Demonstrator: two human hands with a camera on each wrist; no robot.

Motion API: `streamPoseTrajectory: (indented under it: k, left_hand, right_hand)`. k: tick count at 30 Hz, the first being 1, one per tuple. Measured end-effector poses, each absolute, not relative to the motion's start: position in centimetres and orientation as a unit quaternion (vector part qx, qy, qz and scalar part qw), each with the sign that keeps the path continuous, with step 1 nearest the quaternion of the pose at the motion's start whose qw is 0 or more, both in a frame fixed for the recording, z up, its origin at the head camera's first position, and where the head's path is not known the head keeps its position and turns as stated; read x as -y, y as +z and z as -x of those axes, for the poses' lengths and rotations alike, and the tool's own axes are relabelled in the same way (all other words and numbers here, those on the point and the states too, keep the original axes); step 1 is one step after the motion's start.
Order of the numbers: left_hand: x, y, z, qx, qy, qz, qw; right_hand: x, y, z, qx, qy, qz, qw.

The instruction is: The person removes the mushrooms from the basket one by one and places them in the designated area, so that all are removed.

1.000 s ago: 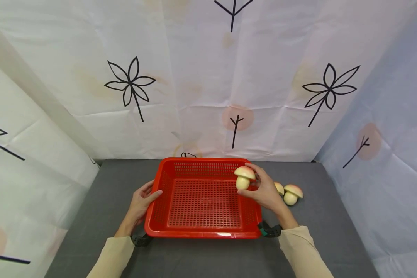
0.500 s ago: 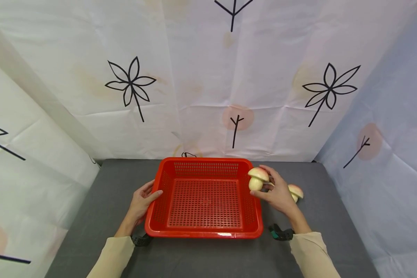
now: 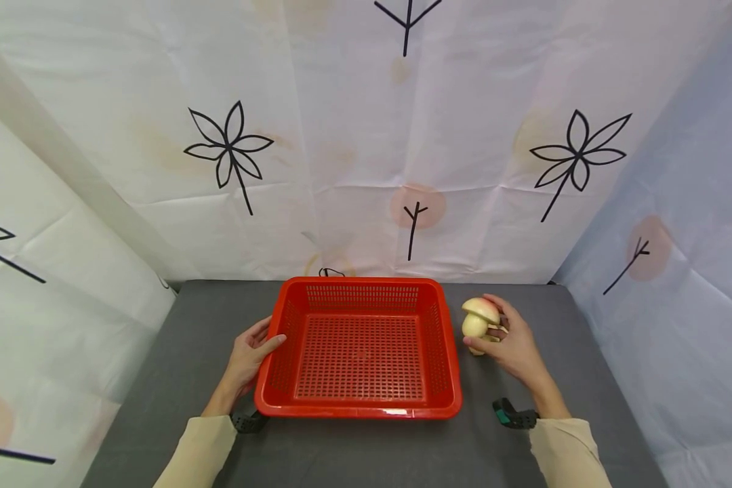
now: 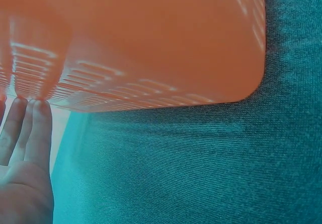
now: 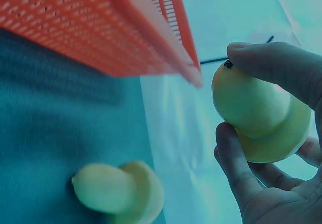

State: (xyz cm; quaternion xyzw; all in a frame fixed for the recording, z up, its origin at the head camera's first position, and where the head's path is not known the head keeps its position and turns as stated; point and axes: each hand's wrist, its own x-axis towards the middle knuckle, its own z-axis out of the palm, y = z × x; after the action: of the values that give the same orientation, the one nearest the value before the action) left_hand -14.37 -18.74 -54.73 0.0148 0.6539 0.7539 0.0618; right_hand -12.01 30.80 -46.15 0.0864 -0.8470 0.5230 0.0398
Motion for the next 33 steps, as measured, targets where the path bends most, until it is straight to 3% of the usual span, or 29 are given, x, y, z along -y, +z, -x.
streamPoseTrajectory:
  k: [33]
  left_hand:
    - [18.8,-54.9,14.4,-0.649,0.758,-0.021,0.063]
  right_hand:
    - [-38.1,-48.5,10.9,0.872,0.484,0.033,0.072]
